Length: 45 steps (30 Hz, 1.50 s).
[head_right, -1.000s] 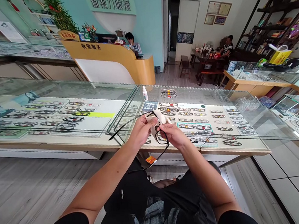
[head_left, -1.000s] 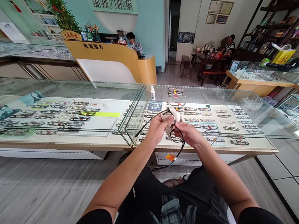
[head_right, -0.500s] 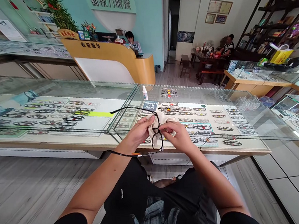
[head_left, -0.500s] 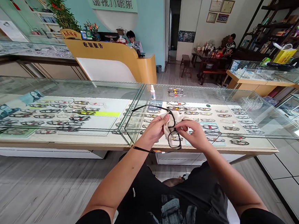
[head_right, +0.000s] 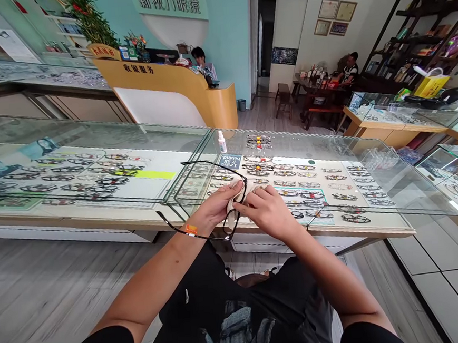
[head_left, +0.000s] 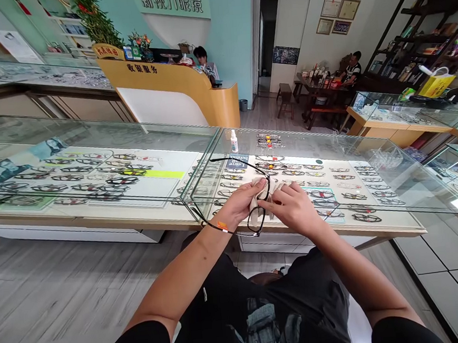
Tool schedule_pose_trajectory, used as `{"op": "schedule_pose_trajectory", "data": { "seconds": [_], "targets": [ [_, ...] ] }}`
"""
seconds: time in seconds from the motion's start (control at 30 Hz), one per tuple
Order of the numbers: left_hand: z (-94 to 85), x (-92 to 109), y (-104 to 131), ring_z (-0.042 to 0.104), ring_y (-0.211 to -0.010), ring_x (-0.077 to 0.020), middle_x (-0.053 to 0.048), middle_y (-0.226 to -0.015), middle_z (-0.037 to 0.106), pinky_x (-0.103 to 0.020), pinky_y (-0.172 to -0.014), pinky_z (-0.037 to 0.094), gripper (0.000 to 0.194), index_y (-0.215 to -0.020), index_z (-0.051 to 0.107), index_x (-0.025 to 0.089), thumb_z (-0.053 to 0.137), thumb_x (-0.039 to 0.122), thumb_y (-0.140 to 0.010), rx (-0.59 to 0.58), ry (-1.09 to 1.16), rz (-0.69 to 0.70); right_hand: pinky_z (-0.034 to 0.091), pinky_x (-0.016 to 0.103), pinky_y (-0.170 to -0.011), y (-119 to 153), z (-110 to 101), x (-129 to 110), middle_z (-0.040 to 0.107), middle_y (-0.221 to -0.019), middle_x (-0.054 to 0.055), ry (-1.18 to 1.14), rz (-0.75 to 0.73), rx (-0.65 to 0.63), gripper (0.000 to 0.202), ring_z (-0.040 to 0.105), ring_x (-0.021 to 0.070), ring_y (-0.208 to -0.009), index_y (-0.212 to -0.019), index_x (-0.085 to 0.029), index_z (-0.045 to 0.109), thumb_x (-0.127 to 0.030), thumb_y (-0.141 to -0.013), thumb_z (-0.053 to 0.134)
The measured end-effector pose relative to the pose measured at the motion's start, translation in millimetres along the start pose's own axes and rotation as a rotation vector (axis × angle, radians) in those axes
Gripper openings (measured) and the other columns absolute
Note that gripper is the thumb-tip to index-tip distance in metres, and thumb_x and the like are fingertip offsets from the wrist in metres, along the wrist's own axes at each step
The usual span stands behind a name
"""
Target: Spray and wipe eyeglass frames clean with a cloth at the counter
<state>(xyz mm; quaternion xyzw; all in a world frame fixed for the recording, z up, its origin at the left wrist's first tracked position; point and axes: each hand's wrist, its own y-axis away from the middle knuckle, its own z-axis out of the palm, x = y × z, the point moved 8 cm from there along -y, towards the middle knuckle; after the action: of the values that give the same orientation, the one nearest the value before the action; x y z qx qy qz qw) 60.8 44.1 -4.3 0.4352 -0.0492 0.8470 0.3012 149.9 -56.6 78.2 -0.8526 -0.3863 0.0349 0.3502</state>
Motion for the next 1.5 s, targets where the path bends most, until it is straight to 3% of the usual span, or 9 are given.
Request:
{"op": "schedule_pose_trajectory", "data": {
  "seconds": [0.13,0.23,0.43,0.63,0.83,1.0,1.13,1.33,1.5],
  "targets": [
    [-2.7,0,-3,0.062,-0.059,-0.0090,0.000,-0.070,0.067,-0.019,-0.053,0.050,0.044,-0.081,0.071,0.013,0.105,0.036,-0.065,-0.006,0.055,-0.019,0.027,0.040,-0.074,2,0,-5,0.065,-0.083,0.005,0.028,-0.039,0.012,0.026,0.046,0.0217,-0.080,-0.120,-0.022,0.080,-0.014,-0.111,0.058],
    [-10.2,1,-6,0.068,-0.065,-0.0120,-0.004,-0.078,0.073,-0.020,-0.059,0.057,0.035,-0.089,0.075,0.011,0.100,0.030,-0.074,0.027,0.090,-0.024,0.028,0.039,-0.072,3,-6,0,0.062,-0.077,0.003,-0.018,0.021,0.084,0.027,0.046,0.0207,-0.076,-0.120,-0.025,0.081,-0.016,-0.111,0.057],
    [-32.9,3,-11,0.074,-0.077,-0.0153,-0.007,-0.088,0.078,-0.025,-0.074,0.064,0.021,-0.099,0.076,0.012,0.088,0.026,-0.089,0.129,0.048,0.035,0.036,0.037,-0.073,4,-26,40,0.060,-0.075,0.001,-0.341,0.424,0.253,0.018,0.052,0.0188,-0.072,-0.110,-0.024,0.083,-0.029,-0.109,0.066],
    [-24.1,13,-3,0.069,-0.072,-0.0159,-0.006,-0.081,0.073,-0.026,-0.069,0.060,0.056,-0.101,0.077,0.012,0.093,0.061,-0.077,-0.056,-0.218,0.130,0.035,0.034,-0.067,14,-20,81,0.046,-0.069,-0.003,-0.804,0.848,0.293,0.031,0.046,0.0167,-0.067,-0.081,-0.023,0.076,-0.050,-0.094,0.079],
    [-0.8,17,16,0.061,-0.071,-0.0128,-0.004,-0.079,0.067,-0.023,-0.068,0.051,0.055,-0.086,0.074,0.013,0.086,0.067,-0.082,-0.281,-0.479,0.129,0.025,0.033,-0.062,13,5,84,0.039,-0.066,-0.004,-1.045,1.013,0.208,0.049,0.033,0.0142,-0.064,-0.077,-0.021,0.075,-0.069,-0.079,0.087],
    [-1.0,25,27,0.029,-0.051,-0.0069,0.004,-0.060,0.044,-0.023,-0.049,0.025,0.059,-0.076,0.068,0.015,0.074,0.072,-0.090,-0.387,-0.682,0.139,0.022,0.032,-0.062,13,9,81,0.038,-0.066,-0.004,-1.137,1.060,0.176,0.050,0.029,0.0138,-0.064,-0.077,-0.021,0.075,-0.068,-0.074,0.091],
    [5.1,34,34,0.036,-0.054,-0.0094,0.003,-0.059,0.046,-0.025,-0.055,0.035,0.060,-0.079,0.070,0.015,0.071,0.074,-0.091,-0.476,-0.763,0.160,0.024,0.032,-0.063,10,9,79,0.042,-0.067,-0.003,-1.158,1.039,0.168,0.048,0.032,0.0146,-0.066,-0.076,-0.022,0.075,-0.066,-0.073,0.092],
    [17.6,35,39,0.053,-0.068,-0.0148,-0.001,-0.067,0.057,-0.026,-0.067,0.046,0.063,-0.087,0.073,0.015,0.066,0.077,-0.094,-0.493,-0.851,0.148,0.025,0.033,-0.063,4,18,70,0.044,-0.069,-0.003,-1.156,0.990,0.148,0.048,0.033,0.0143,-0.066,-0.079,-0.021,0.077,-0.066,-0.075,0.092],
    [12.9,35,40,0.057,-0.073,-0.0152,-0.004,-0.078,0.067,-0.027,-0.072,0.049,0.066,-0.091,0.076,0.013,0.066,0.078,-0.093,-0.518,-0.879,0.108,0.026,0.033,-0.063,5,14,71,0.046,-0.070,-0.002,-1.158,0.976,0.135,0.047,0.034,0.0143,-0.066,-0.079,-0.021,0.077,-0.066,-0.077,0.091]
  ]
}}
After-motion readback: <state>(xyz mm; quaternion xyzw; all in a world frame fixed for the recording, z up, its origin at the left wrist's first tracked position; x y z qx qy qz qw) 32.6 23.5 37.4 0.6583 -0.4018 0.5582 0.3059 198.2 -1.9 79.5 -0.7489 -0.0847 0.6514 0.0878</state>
